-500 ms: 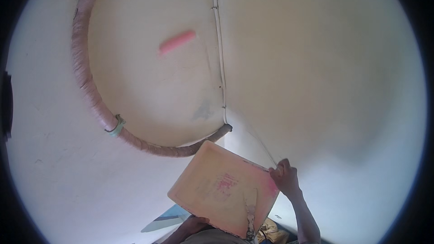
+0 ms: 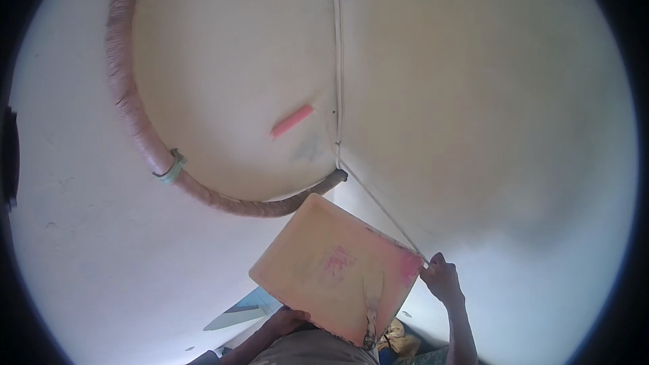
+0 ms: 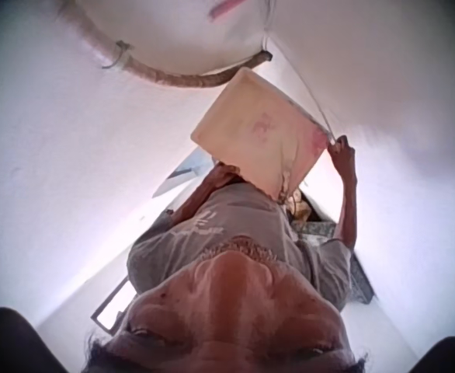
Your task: The person paints the upper section of a wall using a roller. They repeatedly dip the roller into a paint tray and apply pink paint to the surface, working around a pipe and corners.
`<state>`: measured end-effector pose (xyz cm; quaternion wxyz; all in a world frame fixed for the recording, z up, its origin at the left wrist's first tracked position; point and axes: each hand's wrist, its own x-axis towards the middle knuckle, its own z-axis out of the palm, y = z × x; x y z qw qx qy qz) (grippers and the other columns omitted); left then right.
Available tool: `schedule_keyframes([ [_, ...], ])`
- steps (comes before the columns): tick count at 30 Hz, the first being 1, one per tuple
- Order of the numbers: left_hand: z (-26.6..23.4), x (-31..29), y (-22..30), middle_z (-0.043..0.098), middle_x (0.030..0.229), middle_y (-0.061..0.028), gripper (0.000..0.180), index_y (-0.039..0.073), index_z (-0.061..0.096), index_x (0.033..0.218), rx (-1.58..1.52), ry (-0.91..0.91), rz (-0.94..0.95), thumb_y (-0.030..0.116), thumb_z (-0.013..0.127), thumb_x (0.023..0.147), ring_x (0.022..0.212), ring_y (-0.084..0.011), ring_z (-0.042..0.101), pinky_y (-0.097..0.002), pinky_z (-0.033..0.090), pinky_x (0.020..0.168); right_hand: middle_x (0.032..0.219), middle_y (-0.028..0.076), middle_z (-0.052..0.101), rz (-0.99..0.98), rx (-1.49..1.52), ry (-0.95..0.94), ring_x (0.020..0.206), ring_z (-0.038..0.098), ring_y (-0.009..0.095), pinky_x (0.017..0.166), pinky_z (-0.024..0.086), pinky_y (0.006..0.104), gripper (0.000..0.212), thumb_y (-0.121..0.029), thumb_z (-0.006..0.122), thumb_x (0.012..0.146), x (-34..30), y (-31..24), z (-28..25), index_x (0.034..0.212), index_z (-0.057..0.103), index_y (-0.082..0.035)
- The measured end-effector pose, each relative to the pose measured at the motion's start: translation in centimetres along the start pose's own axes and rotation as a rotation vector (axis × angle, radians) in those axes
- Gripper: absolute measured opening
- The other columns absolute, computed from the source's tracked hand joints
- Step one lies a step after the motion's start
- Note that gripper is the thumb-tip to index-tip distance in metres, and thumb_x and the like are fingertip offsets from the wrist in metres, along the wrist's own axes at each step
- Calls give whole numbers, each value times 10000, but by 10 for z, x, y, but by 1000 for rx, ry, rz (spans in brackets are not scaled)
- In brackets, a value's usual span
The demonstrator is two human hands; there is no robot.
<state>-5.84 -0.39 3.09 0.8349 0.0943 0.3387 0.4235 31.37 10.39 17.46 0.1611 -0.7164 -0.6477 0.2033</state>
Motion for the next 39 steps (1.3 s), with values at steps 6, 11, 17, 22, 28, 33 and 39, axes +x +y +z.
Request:
schedule_keyframes([
  [6,-17,8,-24,579,1099,-128,418,-63,512,1129,-31,-17,-3,6,643,738,1033,-223,551,-326,449,907,563,147,542,-99,-36,45,498,564,273,481,442,378,288,-201,672,772,0,29,14,851,486,4],
  [11,-15,11,-24,582,1094,-130,424,-65,507,1132,-43,-14,29,1,646,737,1015,-228,566,-342,461,905,581,151,560,-76,-53,21,526,584,292,498,455,383,279,-214,665,777,9,34,18,837,496,0],
  [17,-3,2,-18,577,1091,-122,444,-59,483,1152,-34,33,26,-3,641,740,1007,-226,567,-343,463,906,629,160,600,-37,-118,-28,588,622,306,559,500,384,302,-249,668,773,11,53,20,866,525,-1],
  [22,-6,2,-24,580,1077,-120,445,-58,487,1143,-17,78,26,5,646,733,996,-221,571,-334,465,893,752,181,640,62,-137,-114,744,638,374,658,517,438,329,-307,654,779,16,52,22,919,526,-39],
  [28,-15,4,-22,602,1013,-116,370,-56,529,1083,26,100,15,25,637,739,963,-208,578,-309,464,854,744,163,641,39,-133,-120,709,640,342,633,518,415,342,-328,666,769,15,54,-2,909,547,-40],
  [33,2,5,-3,581,1070,-117,440,-36,493,1144,68,77,38,-5,639,730,980,-222,576,-346,476,864,586,118,588,47,-113,-67,538,600,226,530,491,340,375,-312,744,684,-29,48,-43,784,557,-2],
  [39,8,13,7,566,1093,-105,418,-28,500,1144,43,12,38,1,622,746,1025,-204,548,-334,453,881,583,110,579,121,-198,-100,502,548,191,505,456,327,285,-222,731,630,-92,64,-91,728,581,-1],
])
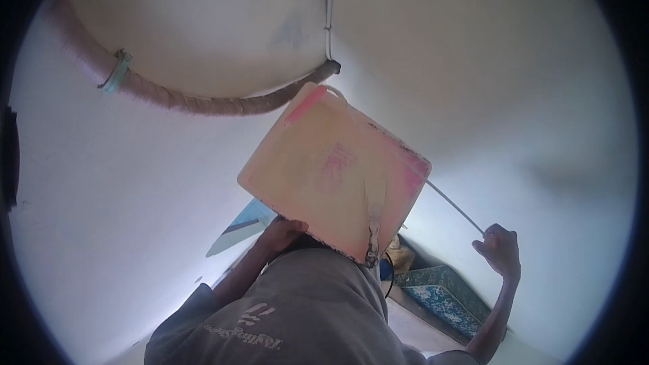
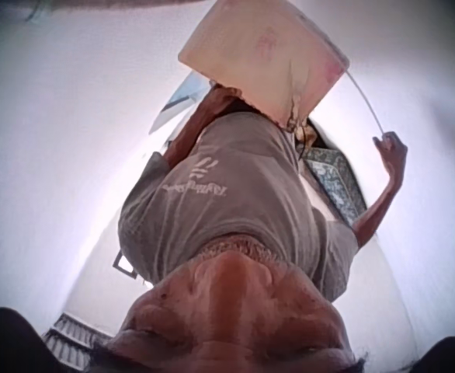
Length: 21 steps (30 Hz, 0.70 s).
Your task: The person paints the upper section of a wall using a roller. They repeatedly dip the roller into a paint tray and apply pink paint to the surface, working around a pipe and corners.
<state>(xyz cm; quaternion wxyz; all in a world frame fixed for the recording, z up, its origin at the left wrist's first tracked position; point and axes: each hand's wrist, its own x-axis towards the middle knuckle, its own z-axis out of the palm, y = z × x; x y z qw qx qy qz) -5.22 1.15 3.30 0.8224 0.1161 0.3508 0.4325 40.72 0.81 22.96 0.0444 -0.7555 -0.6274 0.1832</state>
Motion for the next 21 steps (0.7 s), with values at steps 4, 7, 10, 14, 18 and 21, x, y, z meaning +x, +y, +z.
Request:
schedule_keyframes([
  [4,9,6,13,557,1115,-103,460,-35,481,1170,71,12,-11,-5,629,735,1040,-204,545,-328,448,898,572,113,578,52,-54,-88,493,559,198,512,463,330,260,-209,714,646,-19,-13,-13,732,582,-3],
  [7,6,11,11,552,1111,-105,503,-43,460,1191,51,-4,-21,5,649,727,1040,-206,544,-328,451,902,566,118,578,17,-102,-107,488,569,213,508,464,335,249,-204,701,663,-17,-20,-7,746,581,-3],
  [10,3,19,7,552,1107,-108,504,-44,460,1192,51,-10,-13,5,649,728,1037,-207,548,-328,456,898,566,122,577,24,-132,-117,490,573,225,503,462,332,247,-206,694,677,-11,-29,-1,757,579,-3],
  [14,9,22,11,554,1118,-112,478,-40,474,1183,70,-1,-8,-10,633,734,1034,-209,557,-327,461,891,572,127,581,47,-122,-135,495,578,236,503,462,334,243,-208,694,687,-2,-43,1,750,576,-5],
  [18,5,22,8,555,1126,-114,493,-40,467,1191,50,-8,-30,-8,640,731,1034,-210,560,-330,462,895,578,127,585,-46,-140,-129,507,586,251,511,466,345,256,-224,708,694,-3,-47,1,751,573,-14],
  [21,11,20,12,557,1126,-123,509,-40,462,1197,46,-33,-9,-1,651,726,1039,-218,560,-339,460,902,578,122,585,-55,-149,-143,513,590,262,516,467,352,274,-238,727,695,-3,-47,6,754,570,-21],
])
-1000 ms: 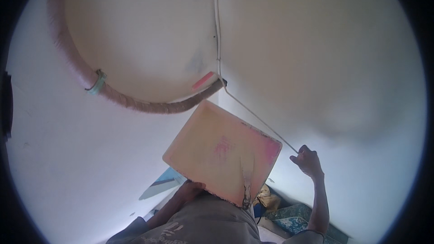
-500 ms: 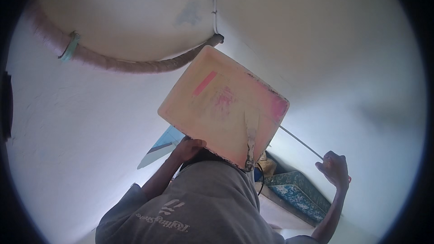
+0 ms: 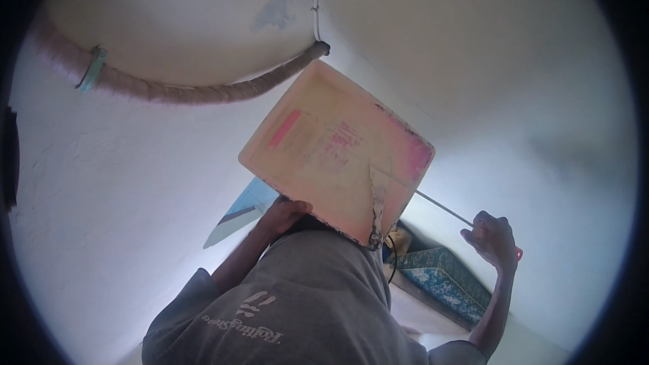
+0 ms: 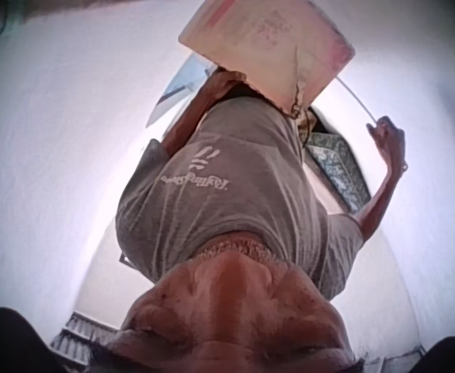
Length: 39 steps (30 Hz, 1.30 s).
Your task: The person paints the upper section of a wall using a roller. They repeatedly dip the roller into a paint tray and apply pink paint to the surface, working around a pipe and corners.
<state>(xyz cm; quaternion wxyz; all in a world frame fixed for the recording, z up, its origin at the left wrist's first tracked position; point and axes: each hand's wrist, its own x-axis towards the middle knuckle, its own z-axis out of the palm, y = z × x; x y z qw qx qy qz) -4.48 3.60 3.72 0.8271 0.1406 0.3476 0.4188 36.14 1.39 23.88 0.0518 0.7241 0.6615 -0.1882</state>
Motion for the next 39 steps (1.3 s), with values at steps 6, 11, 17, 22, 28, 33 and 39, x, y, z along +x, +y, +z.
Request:
schedule_keyframes([
  [6,-2,1,1,562,1117,-124,503,-42,468,1189,-2,-9,-16,6,657,725,1030,-224,564,-337,464,897,581,105,588,29,-55,11,519,592,263,518,468,356,275,-229,751,685,-8,-5,-2,750,564,-38],
  [11,-11,5,-1,587,1038,-86,399,-16,524,1125,21,26,-34,11,640,744,954,-189,577,-322,472,832,535,88,559,81,-104,84,466,558,237,478,453,347,224,-158,726,634,-39,9,-27,712,551,-43],
  [17,-20,13,-7,595,988,-67,332,-6,551,1079,34,7,-42,11,620,755,918,-176,579,-298,465,805,488,77,520,242,-91,72,419,494,173,439,422,306,183,-106,702,577,-90,32,-58,635,547,-29],
  [22,-11,12,-3,596,996,-75,315,-5,558,1067,23,11,-62,11,613,758,930,-187,580,-312,461,822,508,82,537,287,-139,44,430,504,182,444,429,302,192,-108,706,557,-117,48,-67,635,548,-31],
  [28,-12,10,-4,612,996,-83,228,-19,581,1013,261,-40,28,-7,581,785,934,-192,586,-318,461,839,562,100,574,232,-109,10,482,555,235,509,469,339,222,-159,733,605,-82,31,-41,696,566,-46],
  [33,-16,19,-14,618,1005,-92,208,-37,583,1009,0,-39,-18,4,572,805,940,-192,587,-317,466,833,566,103,576,232,-186,68,496,563,249,504,466,347,230,-192,726,599,-83,44,-46,703,580,-48],
  [39,-20,31,-20,596,1059,-110,363,-42,526,1106,56,7,-83,-7,617,756,965,-209,583,-328,467,853,621,130,606,335,-190,-23,546,583,269,554,481,347,275,-235,730,552,-111,75,-56,674,610,-19],
])
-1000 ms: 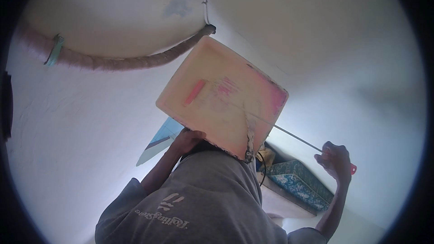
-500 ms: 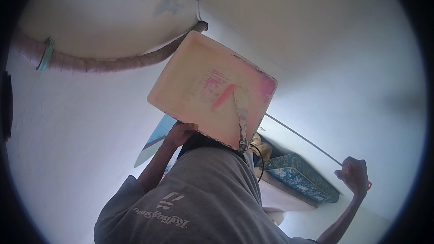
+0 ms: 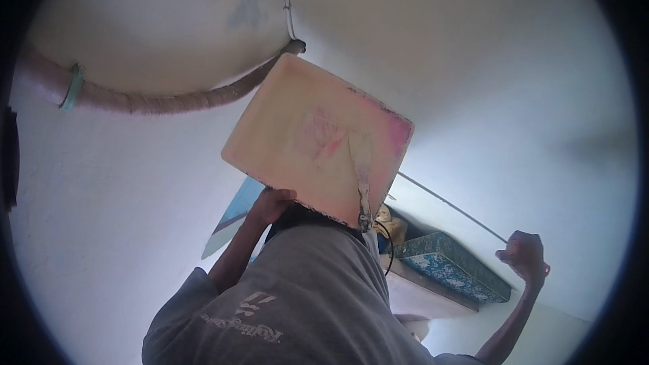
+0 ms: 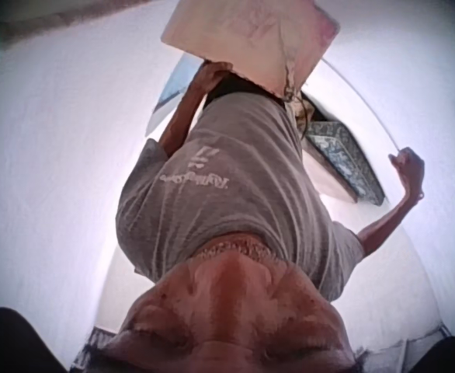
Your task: The person paints the upper section of a wall using a roller. They repeatedly dip the roller into a paint tray and apply pink paint to the surface, working around a pipe and corners.
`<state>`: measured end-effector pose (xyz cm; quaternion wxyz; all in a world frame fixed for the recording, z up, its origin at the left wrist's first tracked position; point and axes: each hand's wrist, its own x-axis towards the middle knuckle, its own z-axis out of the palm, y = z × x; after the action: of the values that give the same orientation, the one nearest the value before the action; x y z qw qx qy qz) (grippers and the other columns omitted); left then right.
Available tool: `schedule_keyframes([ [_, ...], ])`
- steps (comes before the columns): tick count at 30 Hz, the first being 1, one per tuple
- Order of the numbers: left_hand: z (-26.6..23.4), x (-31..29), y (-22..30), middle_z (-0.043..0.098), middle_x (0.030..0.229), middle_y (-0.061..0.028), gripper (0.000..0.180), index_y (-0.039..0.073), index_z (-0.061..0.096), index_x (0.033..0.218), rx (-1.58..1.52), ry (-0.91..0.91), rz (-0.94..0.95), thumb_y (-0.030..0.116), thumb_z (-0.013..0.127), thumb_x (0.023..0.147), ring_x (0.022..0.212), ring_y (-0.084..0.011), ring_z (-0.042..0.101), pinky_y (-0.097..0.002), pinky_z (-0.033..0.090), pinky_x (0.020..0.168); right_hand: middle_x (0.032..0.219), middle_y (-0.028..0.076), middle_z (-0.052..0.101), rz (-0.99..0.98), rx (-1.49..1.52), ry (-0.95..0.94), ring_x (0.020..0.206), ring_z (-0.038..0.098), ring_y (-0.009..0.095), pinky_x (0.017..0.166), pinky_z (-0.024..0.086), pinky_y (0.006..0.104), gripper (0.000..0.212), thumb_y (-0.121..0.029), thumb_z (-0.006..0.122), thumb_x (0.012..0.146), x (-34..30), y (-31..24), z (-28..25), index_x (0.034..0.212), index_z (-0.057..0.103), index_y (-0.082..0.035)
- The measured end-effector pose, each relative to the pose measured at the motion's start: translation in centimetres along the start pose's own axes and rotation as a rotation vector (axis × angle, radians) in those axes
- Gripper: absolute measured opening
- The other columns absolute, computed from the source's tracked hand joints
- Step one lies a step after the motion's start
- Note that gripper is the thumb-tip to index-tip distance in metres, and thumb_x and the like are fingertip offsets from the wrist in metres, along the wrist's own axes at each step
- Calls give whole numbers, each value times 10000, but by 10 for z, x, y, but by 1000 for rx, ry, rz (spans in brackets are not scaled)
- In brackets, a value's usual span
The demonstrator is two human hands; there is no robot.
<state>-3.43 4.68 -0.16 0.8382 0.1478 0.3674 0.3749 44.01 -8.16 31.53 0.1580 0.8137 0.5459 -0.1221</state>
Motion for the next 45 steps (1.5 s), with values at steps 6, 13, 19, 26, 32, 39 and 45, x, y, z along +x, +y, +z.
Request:
schedule_keyframes([
  [6,13,-8,8,589,1033,-115,389,-43,507,1114,-92,-29,8,-19,620,742,974,-217,584,-342,475,878,591,70,592,-116,253,7,526,550,143,517,473,297,368,-247,838,535,33,-41,64,717,609,-24],
  [13,4,2,-1,588,1024,-119,401,-44,499,1117,-58,-3,-34,-16,627,738,952,-214,588,-329,479,868,588,102,580,-143,430,91,515,548,184,516,453,320,313,-246,780,640,60,-94,42,709,587,-9],
  [19,12,-3,5,581,1043,-127,411,-46,487,1140,-55,-1,-47,-15,612,749,974,-222,580,-338,475,875,626,88,595,-172,437,99,569,556,166,546,463,317,329,-290,758,681,114,-145,22,723,599,-5],
  [26,23,-3,-2,572,1079,-134,451,-46,473,1162,-98,11,-6,-21,621,737,992,-234,578,-365,474,887,677,93,614,-237,400,40,654,592,209,628,480,340,319,-299,737,695,161,-177,-5,727,598,-14],
  [32,9,7,-22,588,1019,-115,433,-30,489,1148,-154,-32,51,-10,627,738,960,-229,588,-353,473,879,682,102,602,-273,326,84,651,581,225,636,474,352,318,-296,722,688,164,-181,-45,732,596,-8],
  [39,8,8,-23,566,953,-72,414,-1,477,1101,-180,-54,76,-26,649,725,883,-166,580,-287,496,775,604,53,517,-352,352,194,556,480,136,525,423,303,286,-236,741,689,145,-171,-80,691,555,-20],
  [45,8,11,-27,595,979,-100,397,-19,498,1115,-134,23,62,-37,614,737,934,-201,588,-335,478,859,747,134,635,-319,302,65,695,617,240,650,499,352,371,-325,738,691,182,-167,-25,791,616,11],
])
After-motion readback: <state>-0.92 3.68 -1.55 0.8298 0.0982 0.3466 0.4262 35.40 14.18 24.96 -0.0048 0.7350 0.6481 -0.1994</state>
